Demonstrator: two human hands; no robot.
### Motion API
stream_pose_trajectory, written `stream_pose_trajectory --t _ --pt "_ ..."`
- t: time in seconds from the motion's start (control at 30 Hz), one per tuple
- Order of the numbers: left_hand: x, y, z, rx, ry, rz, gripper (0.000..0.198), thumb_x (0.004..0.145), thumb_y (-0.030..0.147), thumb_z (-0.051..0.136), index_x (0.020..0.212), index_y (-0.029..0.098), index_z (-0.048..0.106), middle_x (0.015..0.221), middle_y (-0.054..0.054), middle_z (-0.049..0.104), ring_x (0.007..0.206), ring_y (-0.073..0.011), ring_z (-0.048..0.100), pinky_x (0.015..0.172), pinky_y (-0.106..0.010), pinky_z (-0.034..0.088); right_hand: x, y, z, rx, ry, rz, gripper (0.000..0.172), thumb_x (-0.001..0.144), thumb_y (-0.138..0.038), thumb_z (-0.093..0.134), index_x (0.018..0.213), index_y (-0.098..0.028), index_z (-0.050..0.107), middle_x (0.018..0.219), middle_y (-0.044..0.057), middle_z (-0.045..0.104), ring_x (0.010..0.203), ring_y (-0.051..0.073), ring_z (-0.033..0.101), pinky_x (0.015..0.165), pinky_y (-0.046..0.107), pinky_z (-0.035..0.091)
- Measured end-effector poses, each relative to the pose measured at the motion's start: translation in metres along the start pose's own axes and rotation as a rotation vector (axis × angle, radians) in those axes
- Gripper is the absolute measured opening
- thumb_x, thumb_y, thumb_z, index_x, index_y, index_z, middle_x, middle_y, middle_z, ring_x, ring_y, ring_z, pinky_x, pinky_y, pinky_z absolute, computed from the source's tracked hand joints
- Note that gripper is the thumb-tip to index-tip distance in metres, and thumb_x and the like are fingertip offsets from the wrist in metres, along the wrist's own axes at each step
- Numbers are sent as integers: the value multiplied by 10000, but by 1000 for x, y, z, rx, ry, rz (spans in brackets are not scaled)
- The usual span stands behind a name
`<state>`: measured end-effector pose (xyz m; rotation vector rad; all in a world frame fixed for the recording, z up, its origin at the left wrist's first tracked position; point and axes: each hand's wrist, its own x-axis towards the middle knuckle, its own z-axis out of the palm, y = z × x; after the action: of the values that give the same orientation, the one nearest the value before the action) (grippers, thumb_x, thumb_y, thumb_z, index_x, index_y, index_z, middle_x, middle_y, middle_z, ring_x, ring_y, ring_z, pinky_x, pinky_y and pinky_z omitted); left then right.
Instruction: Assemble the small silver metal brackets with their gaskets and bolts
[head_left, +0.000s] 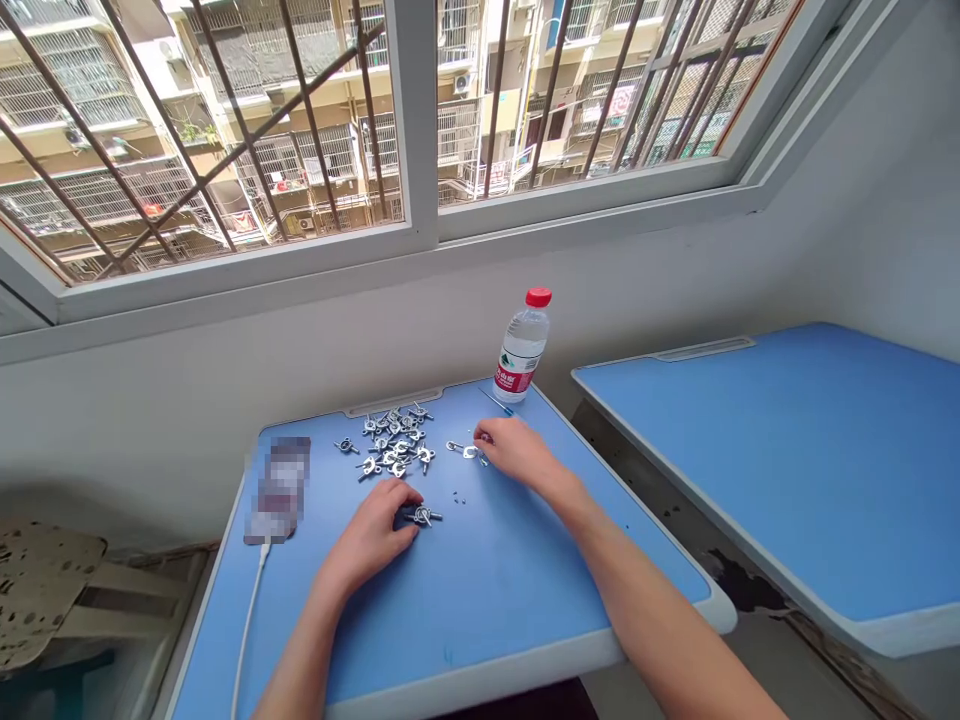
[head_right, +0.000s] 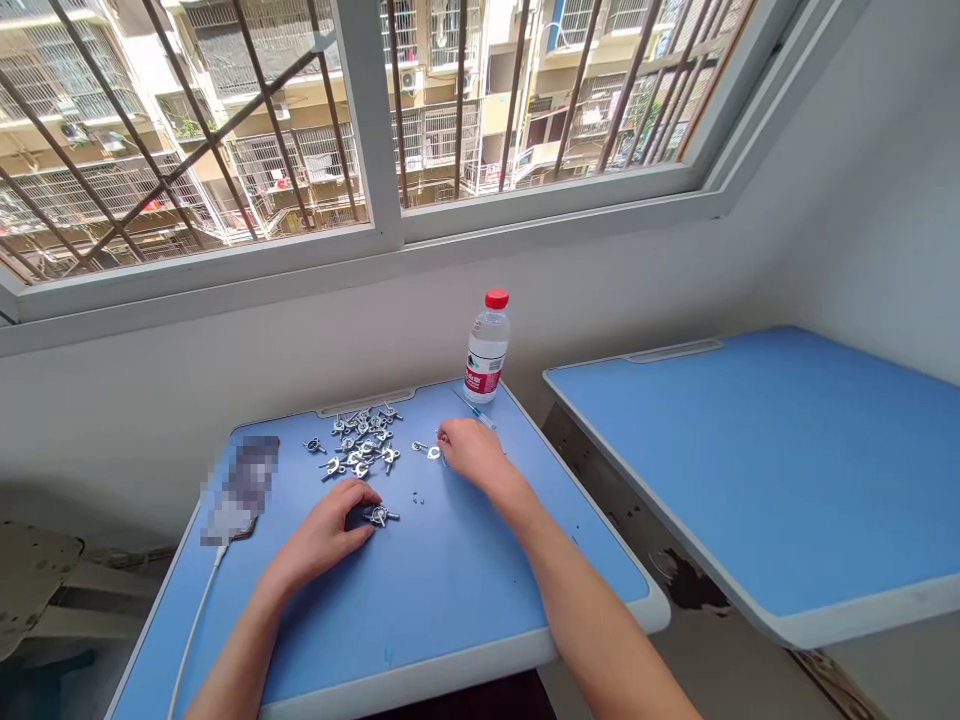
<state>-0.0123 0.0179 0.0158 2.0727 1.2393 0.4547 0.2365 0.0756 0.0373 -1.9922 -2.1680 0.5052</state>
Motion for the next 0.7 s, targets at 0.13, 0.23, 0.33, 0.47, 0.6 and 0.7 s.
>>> stream_pose_trajectory --t 0.13,0.23,0.33,0.47,0.6,0.7 --pt "0 -2 0 -3 -3 8 344 716 52 502 1008 207 596 1071 -55 593 1039 -220 546 914 -323 428 1 13 -5 -1 -57 9 193 859 -186 603 1019 -178 712 989 91 727 941 238 640 611 264 339" --pt "0 -1 -1 -7 -9 3 339 717 61 508 1012 201 601 1070 -56 592 1034 -222 546 909 -327 431 2 19 -8 11 -102 -9 223 826 -227 661 1041 -189 705 982 73 715 921 229 633 622 261 357" --pt "-1 0 -2 -16 -16 -7 331 727 78 513 1020 205 602 1075 -58 590 1035 -226 544 911 -333 431 2 20 -9 20 -132 -21 258 811 -226 681 1068 -204 694 997 59 702 924 221 622 639 258 365" --pt "-1 1 -2 -21 -21 -17 311 738 99 525 1022 202 599 1084 -62 587 1033 -229 539 916 -343 430 2 18 -8 34 -160 -26 233 810 -183 664 1036 -233 690 989 35 696 913 204 615 637 250 366" --pt "-1 0 -2 -12 -21 -9 318 726 85 521 1012 203 595 1077 -60 586 1036 -224 536 915 -336 427 3 17 -7 42 -179 -25 136 819 -169 641 939 -218 684 968 34 692 879 194 609 614 250 356" --pt "-1 0 -2 -13 -23 -12 305 725 87 527 998 207 591 1070 -58 583 1031 -221 537 912 -328 426 4 18 -6 44 -187 -18 99 796 -163 655 888 -200 663 944 36 687 850 187 607 598 248 351"
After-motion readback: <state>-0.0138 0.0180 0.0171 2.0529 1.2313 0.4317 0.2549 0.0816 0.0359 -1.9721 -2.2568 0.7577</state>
